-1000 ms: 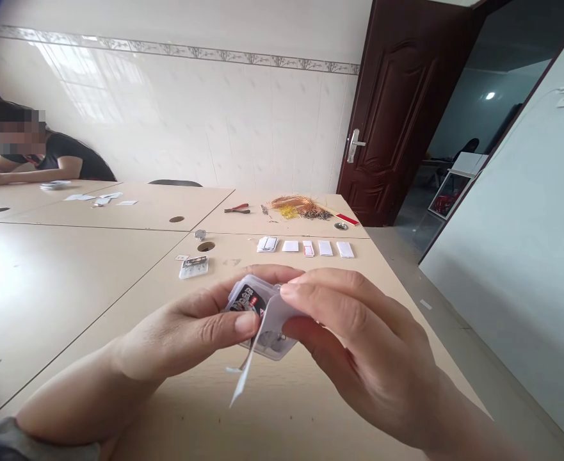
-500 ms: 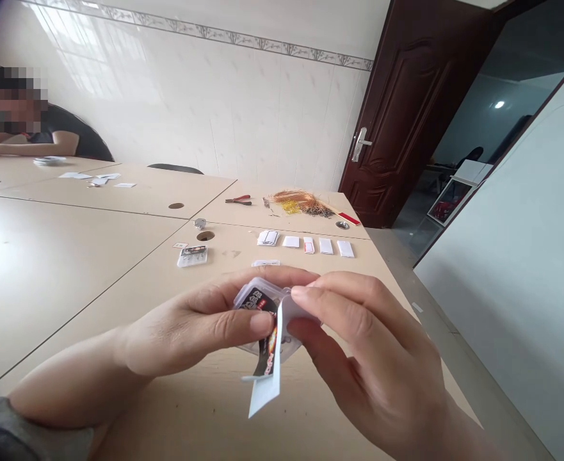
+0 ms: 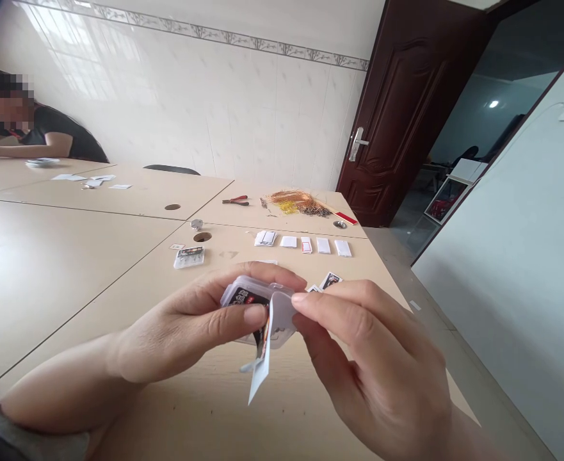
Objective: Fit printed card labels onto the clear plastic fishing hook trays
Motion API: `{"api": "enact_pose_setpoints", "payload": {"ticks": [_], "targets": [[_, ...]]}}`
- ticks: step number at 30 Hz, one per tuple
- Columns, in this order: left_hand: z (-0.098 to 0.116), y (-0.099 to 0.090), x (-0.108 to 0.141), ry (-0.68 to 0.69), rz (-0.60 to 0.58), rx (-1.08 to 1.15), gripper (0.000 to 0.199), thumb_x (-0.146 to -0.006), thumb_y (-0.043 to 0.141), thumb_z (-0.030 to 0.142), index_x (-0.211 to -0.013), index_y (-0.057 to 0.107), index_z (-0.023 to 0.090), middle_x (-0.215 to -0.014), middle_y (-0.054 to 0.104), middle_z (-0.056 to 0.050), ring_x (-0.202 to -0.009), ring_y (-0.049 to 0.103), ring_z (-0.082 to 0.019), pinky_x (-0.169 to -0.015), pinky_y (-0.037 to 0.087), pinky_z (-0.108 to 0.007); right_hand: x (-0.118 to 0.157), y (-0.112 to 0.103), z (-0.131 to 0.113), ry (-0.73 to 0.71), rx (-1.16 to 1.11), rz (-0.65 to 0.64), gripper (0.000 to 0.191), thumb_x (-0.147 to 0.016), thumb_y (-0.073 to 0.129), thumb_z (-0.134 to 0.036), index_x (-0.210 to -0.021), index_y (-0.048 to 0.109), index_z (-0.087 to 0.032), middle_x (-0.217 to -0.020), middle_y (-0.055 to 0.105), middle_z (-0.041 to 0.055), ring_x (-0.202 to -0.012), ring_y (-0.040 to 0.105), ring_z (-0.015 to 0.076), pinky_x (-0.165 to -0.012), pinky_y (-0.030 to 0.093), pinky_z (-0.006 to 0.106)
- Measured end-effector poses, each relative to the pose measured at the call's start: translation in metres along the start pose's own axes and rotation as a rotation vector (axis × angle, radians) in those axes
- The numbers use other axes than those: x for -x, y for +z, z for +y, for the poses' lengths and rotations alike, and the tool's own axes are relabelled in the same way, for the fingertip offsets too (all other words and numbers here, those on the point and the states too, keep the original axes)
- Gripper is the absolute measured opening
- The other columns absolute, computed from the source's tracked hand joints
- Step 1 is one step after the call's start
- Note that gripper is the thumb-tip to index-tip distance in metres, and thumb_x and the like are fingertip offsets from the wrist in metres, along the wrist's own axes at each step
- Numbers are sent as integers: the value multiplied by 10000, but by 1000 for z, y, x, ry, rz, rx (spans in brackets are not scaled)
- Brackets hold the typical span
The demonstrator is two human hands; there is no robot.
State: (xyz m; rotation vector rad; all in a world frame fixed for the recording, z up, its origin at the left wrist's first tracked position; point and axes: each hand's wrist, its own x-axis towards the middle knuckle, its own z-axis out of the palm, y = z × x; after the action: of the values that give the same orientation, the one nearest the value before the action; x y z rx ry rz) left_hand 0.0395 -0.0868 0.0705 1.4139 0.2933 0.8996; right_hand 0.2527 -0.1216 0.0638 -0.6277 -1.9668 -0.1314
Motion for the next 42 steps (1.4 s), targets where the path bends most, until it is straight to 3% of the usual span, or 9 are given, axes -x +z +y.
{"api": "enact_pose_setpoints", "payload": {"ticks": [5,11,15,20,23,26,32,42], "targets": [[0,1,1,12,55,-53,188,-972,654,235,-1114,774,268,-1007,705,-30,-904,639,-172,-814,556,-291,1,0,-6,39,62,42,442,-812,708,77,-1169,690,-182,-991,735,11,-815,695,104,-702,604,211],[1,-1,2,9,38,-74,192,-980,635,241,-1123,761,265,-952,679,-26,-855,609,-156,-780,554,-268,0,0,-9,57,107,15,334,-863,694,12,-1126,676,-194,-960,716,-12,-771,696,73,-735,599,137],[2,0,3,-10,6,-50,204,-987,636,235,-1138,762,291,-961,670,-7,-853,589,-127,-776,531,-226,0,0,-14,102,155,18,205,-900,694,-59,-1047,687,-200,-871,715,-29,-657,667,62,-623,591,136],[2,1,1,-15,-27,8,217,-987,645,231,-1157,767,288,-932,663,-7,-849,592,-119,-787,532,-221,1,-1,-13,94,156,47,223,-889,688,-30,-1048,700,-186,-900,725,-8,-636,641,53,-454,498,142],[2,1,-1,-4,-92,82,240,-986,634,181,-1162,768,277,-908,659,-9,-840,613,-122,-794,556,-238,1,-4,-7,-9,127,-1,234,-876,669,6,-1044,696,-155,-918,729,-2,-651,647,46,-562,555,120],[2,0,-2,-17,-115,138,260,-983,627,142,-1171,764,259,-944,673,-14,-846,619,-116,-801,566,-233,1,-6,-3,-26,131,-21,250,-871,668,15,-1058,697,-149,-905,723,-16,-692,659,41,-666,576,101],[2,-1,0,-67,-102,183,221,-967,646,116,-1143,750,201,-961,684,-8,-863,632,-93,-830,558,-194,-1,-5,-3,-31,120,-27,281,-873,654,30,-1090,687,-145,-897,714,-24,-716,659,32,-699,574,91],[2,0,2,-28,13,-44,149,-997,624,209,-1102,726,238,-968,666,3,-859,586,-97,-793,514,-179,-2,1,-7,-49,75,-42,333,-871,647,64,-1148,664,-121,-898,697,6,-800,659,58,-736,562,152]]}}
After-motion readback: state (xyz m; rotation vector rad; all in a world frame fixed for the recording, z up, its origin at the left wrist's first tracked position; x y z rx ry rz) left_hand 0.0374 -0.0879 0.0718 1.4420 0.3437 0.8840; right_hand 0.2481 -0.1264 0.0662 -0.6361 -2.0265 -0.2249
